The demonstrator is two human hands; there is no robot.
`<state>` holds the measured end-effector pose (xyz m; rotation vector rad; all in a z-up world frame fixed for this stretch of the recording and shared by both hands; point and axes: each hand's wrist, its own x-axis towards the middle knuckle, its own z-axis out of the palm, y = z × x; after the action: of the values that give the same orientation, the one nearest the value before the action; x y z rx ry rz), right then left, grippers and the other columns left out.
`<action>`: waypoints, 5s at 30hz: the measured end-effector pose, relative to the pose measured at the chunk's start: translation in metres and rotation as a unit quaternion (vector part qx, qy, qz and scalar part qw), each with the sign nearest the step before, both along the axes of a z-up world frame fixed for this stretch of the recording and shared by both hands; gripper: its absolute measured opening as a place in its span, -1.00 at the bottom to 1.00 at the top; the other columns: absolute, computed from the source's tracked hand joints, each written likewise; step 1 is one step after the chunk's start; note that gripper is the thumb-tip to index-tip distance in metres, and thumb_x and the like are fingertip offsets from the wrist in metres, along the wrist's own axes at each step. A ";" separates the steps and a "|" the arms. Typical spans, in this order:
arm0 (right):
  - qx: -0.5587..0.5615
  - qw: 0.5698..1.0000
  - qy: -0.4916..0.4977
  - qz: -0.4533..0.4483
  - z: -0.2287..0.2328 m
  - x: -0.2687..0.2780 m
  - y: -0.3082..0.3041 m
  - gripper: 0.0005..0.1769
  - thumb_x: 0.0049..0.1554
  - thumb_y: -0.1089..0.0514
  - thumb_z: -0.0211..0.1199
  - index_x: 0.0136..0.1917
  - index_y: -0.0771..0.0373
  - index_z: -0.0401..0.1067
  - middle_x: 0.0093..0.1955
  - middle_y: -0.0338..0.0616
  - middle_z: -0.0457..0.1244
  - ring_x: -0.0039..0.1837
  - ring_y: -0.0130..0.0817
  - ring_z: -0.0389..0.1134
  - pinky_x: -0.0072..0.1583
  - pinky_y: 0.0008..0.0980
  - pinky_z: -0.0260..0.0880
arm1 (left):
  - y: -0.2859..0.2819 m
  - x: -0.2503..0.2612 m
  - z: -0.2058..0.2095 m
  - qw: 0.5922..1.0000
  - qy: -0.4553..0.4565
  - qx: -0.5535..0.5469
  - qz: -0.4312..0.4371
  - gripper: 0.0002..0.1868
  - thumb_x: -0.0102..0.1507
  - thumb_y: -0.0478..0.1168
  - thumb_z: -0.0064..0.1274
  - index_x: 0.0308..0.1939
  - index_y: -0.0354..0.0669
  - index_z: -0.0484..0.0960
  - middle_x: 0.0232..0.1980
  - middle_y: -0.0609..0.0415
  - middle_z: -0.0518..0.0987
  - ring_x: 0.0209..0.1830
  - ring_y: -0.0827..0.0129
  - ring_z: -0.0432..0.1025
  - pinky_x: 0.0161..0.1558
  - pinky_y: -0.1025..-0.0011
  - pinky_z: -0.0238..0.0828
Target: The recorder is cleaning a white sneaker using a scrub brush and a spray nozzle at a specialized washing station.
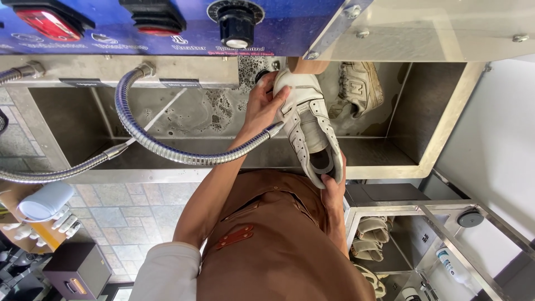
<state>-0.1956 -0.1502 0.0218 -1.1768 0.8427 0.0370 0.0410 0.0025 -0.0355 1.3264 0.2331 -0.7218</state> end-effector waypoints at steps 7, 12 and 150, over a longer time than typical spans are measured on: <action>-0.018 1.000 0.021 0.011 0.002 0.011 -0.004 0.08 -0.23 0.22 0.01 0.60 0.33 -0.01 0.43 0.07 0.12 0.48 -0.18 0.13 0.49 -0.36 0.04 | 0.003 0.003 -0.001 1.000 -0.007 -0.001 0.003 -0.41 0.34 -0.16 0.14 0.36 -0.38 0.32 0.27 -0.19 0.51 0.16 0.21 0.55 0.20 0.34 0.61; -0.036 0.998 0.034 0.026 0.006 0.005 -0.006 0.10 -0.26 0.24 0.00 0.60 0.33 -0.01 0.43 0.05 0.11 0.47 -0.18 0.13 0.48 -0.38 0.05 | 0.000 -0.002 0.005 1.000 0.012 -0.012 -0.012 -0.43 0.30 -0.18 0.16 0.32 -0.37 0.36 0.20 -0.17 0.58 0.12 0.21 0.57 0.18 0.31 0.62; 0.307 0.926 -0.114 -0.188 -0.030 0.173 0.027 -0.47 0.31 -0.07 0.08 0.42 0.28 0.26 0.35 -0.06 0.29 0.41 -0.17 0.32 0.47 -0.04 0.27 | 0.148 -0.041 0.061 0.991 -0.018 0.105 0.074 0.12 0.00 -0.46 0.08 0.65 -0.17 0.02 0.62 -0.20 0.17 0.62 0.09 0.07 0.56 0.22 0.02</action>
<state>-0.0228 -0.1232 -0.0080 -0.4090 0.7594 -0.1399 0.0001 0.1507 0.0257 1.5037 0.3839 -0.5585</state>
